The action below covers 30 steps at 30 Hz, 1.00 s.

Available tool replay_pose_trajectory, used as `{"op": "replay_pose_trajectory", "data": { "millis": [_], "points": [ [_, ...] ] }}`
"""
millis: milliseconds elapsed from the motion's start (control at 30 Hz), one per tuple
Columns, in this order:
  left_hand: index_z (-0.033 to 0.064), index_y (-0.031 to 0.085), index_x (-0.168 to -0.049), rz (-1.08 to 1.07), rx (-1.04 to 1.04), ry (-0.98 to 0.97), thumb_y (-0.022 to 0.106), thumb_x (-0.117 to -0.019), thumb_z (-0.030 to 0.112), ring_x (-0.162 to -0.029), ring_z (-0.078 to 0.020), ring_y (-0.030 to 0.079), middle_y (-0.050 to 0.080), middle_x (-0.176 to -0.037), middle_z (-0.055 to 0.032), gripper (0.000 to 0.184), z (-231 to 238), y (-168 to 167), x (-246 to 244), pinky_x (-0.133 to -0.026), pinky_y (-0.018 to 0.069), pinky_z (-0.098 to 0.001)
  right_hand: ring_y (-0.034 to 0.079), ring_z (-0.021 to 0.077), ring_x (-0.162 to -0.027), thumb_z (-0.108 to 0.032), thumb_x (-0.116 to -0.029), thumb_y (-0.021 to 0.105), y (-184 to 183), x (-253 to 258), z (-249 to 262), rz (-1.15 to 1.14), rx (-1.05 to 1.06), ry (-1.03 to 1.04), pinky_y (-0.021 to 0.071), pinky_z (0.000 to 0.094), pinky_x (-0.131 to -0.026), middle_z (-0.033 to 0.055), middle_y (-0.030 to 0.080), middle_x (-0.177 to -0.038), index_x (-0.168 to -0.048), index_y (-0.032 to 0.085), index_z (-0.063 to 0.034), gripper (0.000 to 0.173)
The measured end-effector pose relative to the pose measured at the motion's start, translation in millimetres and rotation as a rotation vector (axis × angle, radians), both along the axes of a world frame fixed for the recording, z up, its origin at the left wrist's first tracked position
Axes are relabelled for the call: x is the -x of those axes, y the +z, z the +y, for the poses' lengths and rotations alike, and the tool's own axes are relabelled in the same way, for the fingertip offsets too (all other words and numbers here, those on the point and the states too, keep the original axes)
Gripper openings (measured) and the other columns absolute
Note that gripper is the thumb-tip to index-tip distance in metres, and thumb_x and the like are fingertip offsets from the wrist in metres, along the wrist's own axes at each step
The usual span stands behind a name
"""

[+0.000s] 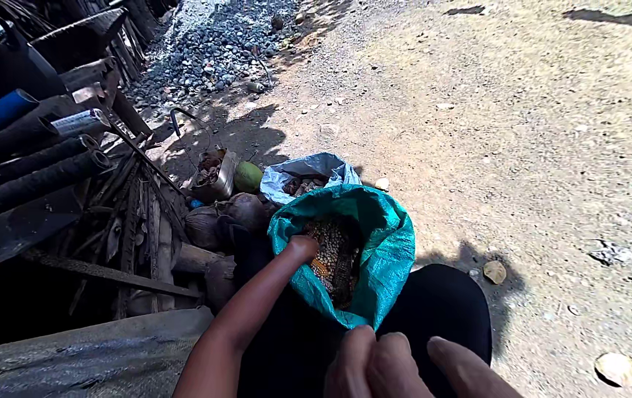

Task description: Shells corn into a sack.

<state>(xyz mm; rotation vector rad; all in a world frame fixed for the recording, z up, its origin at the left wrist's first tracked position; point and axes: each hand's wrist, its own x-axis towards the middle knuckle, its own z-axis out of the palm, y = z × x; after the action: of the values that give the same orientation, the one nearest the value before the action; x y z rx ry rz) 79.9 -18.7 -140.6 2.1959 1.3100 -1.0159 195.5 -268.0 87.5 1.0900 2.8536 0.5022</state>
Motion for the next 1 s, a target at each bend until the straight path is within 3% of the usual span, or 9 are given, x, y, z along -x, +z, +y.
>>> {"op": "replay_pose_trajectory", "data": {
  "millis": [133, 200, 233, 300, 400, 467, 533, 733, 1000],
  "points": [
    [-0.0013, 0.063, -0.130, -0.096, -0.042, 0.020, 0.066, -0.0930, 0.002, -0.133, -0.0461, 0.051, 0.057, -0.138, -0.0267, 0.037, 4, -23, 14, -0.104, 0.0420, -0.0663, 0.057, 0.0265, -0.071, -0.001, -0.1051, 0.037, -4, 34, 11, 0.157, 0.027, 0.047, 0.0359, 0.0368, -0.056, 0.0143, 0.058, -0.085, -0.108, 0.065, 0.0018, 0.028],
    [-0.0030, 0.065, -0.127, -0.345, -0.077, 0.015, 0.069, -0.0936, 0.011, -0.126, -0.0462, 0.056, 0.061, -0.130, -0.0290, 0.036, 13, -30, 32, -0.105, 0.0427, -0.0640, 0.061, 0.0243, -0.062, 0.002, -0.1000, 0.043, 3, 52, 41, 0.079, 0.038, 0.145, 0.0408, 0.0333, -0.047, 0.0124, 0.059, -0.075, -0.094, 0.067, 0.0034, 0.025],
    [-0.0057, 0.067, -0.122, -0.579, -0.119, 0.006, 0.071, -0.0939, 0.016, -0.118, -0.0440, 0.062, 0.065, -0.122, -0.0294, 0.036, 16, -38, 47, -0.103, 0.0453, -0.0599, 0.061, 0.0265, -0.065, 0.000, -0.1005, 0.045, 8, 52, 65, 0.053, 0.199, 0.162, 0.0414, 0.0352, -0.047, 0.0125, 0.056, -0.079, -0.096, 0.063, 0.0035, 0.019],
    [-0.0075, 0.065, -0.125, -0.967, -0.115, 0.182, 0.072, -0.0943, 0.016, -0.108, -0.0291, 0.066, 0.069, -0.115, -0.0224, 0.039, 7, -30, 57, -0.101, 0.0494, -0.0449, 0.066, 0.0353, -0.087, -0.007, -0.1028, 0.052, -5, 36, 125, 0.136, 0.478, -0.008, 0.0504, 0.0499, -0.065, 0.0172, 0.063, -0.095, -0.106, 0.064, 0.0016, 0.015],
    [-0.0073, 0.060, -0.116, -1.417, 0.118, 0.467, 0.074, -0.0904, 0.006, -0.079, -0.0072, 0.064, 0.068, -0.093, -0.0065, 0.032, -3, 0, 44, -0.079, 0.0556, -0.0265, 0.065, 0.0404, -0.105, -0.008, -0.1045, 0.051, -77, -9, 220, 0.385, 0.565, -0.320, 0.0495, 0.0617, -0.089, 0.0223, 0.068, -0.108, -0.112, 0.069, 0.0014, 0.021],
    [-0.0067, 0.061, -0.112, -1.675, 0.188, 0.611, 0.069, -0.0913, 0.003, -0.078, -0.0061, 0.066, 0.070, -0.091, -0.0038, 0.024, -7, -4, 43, -0.077, 0.0568, -0.0257, 0.064, 0.0341, -0.111, -0.013, -0.1087, 0.044, -122, -32, 257, 0.644, 0.715, -0.412, 0.0472, 0.0525, -0.099, 0.0241, 0.066, -0.118, -0.123, 0.066, 0.0057, 0.032],
    [-0.0062, 0.063, -0.109, -1.825, 0.155, 0.744, 0.066, -0.0937, 0.001, -0.077, -0.0060, 0.066, 0.069, -0.090, -0.0022, 0.017, -10, -11, 39, -0.076, 0.0571, -0.0247, 0.066, 0.0204, -0.104, -0.019, -0.1107, 0.040, -155, -45, 270, 0.877, 0.937, -0.405, 0.0537, 0.0391, -0.093, 0.0177, 0.065, -0.123, -0.128, 0.062, 0.0045, 0.037],
    [-0.0080, 0.068, -0.113, -1.886, -0.011, 0.920, 0.068, -0.0935, -0.001, -0.083, -0.0053, 0.066, 0.072, -0.098, -0.0063, 0.021, -8, -18, 41, -0.081, 0.0558, -0.0226, 0.068, 0.0051, -0.079, -0.011, -0.1049, 0.049, -206, -56, 264, 1.228, 1.146, -0.258, 0.0598, 0.0270, -0.078, -0.0017, 0.070, -0.093, -0.118, 0.064, 0.0019, 0.024],
    [-0.0086, 0.068, -0.118, -1.697, -0.209, 0.796, 0.075, -0.0883, 0.002, -0.092, -0.0107, 0.068, 0.067, -0.116, -0.0188, 0.033, -14, -24, 38, -0.085, 0.0558, -0.0221, 0.069, 0.0046, -0.081, -0.006, -0.1048, 0.049, -211, -43, 255, 1.294, 1.137, -0.327, 0.0591, 0.0246, -0.080, 0.0008, 0.070, -0.098, -0.119, 0.064, 0.0040, 0.024]
  ]
}}
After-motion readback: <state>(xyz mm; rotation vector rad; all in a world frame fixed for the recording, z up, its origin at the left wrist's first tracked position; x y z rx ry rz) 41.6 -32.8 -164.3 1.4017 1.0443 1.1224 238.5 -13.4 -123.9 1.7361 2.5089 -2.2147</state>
